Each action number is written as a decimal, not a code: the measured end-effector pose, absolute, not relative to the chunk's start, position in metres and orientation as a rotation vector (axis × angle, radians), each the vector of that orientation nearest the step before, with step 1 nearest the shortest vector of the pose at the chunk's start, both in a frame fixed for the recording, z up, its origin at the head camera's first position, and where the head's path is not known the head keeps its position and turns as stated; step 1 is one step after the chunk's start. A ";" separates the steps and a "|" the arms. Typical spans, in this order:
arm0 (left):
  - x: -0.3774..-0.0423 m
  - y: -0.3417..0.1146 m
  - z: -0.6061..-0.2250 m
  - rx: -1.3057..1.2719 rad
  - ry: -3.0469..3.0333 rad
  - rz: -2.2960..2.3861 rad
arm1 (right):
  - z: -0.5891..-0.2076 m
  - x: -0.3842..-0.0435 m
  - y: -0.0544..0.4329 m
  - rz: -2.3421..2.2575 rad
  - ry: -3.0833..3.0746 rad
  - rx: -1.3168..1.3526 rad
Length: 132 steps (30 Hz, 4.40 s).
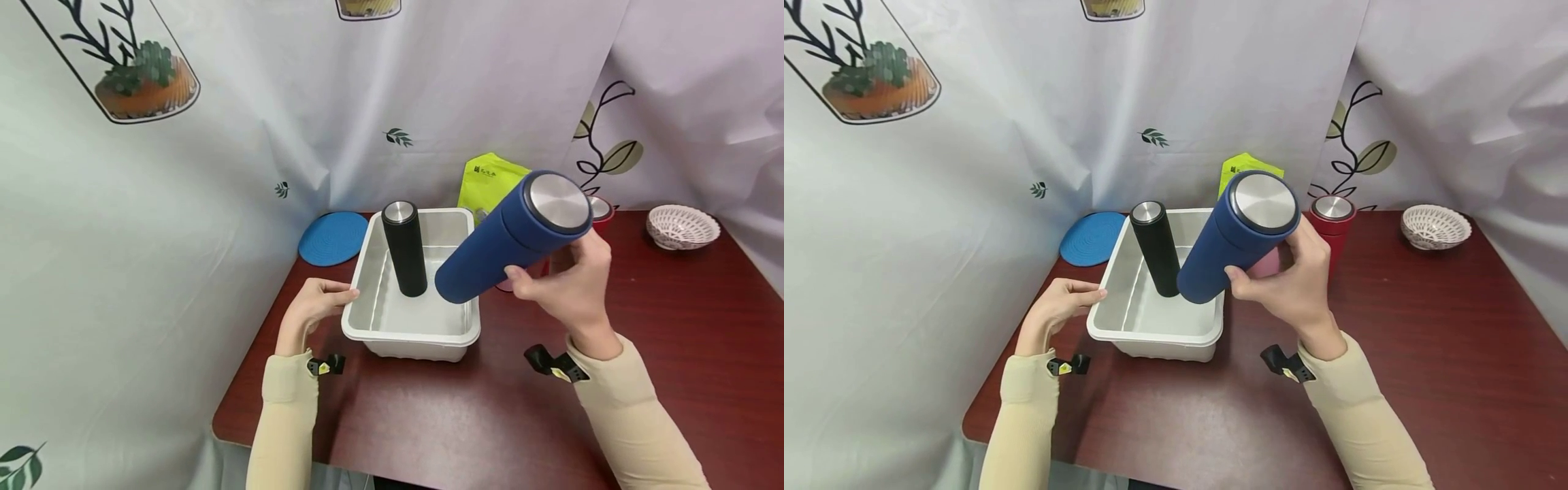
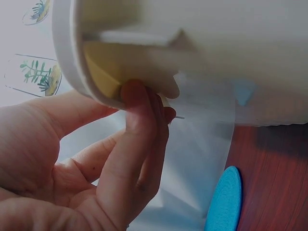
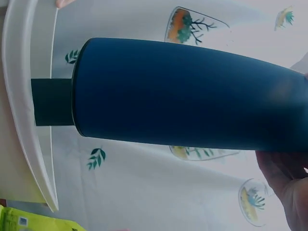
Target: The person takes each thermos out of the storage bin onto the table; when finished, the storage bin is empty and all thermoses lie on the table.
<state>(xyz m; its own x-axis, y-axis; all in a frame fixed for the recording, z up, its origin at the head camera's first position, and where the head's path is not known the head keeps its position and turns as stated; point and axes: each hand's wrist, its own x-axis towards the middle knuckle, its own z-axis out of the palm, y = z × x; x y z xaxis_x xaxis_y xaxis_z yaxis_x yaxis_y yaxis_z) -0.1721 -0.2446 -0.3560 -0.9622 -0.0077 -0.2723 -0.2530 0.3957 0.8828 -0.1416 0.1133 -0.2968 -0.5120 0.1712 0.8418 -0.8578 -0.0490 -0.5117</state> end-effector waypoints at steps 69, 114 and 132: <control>-0.175 -0.246 -0.356 -0.241 2.398 1.610 | -0.361 -0.158 0.196 1.534 -1.787 0.258; -0.177 -0.247 -0.357 -0.261 2.374 1.620 | -0.390 -0.163 0.247 1.160 -2.054 -0.085; -0.174 -0.249 -0.357 -0.257 2.394 1.607 | -0.398 -0.172 0.271 1.116 -2.021 -0.258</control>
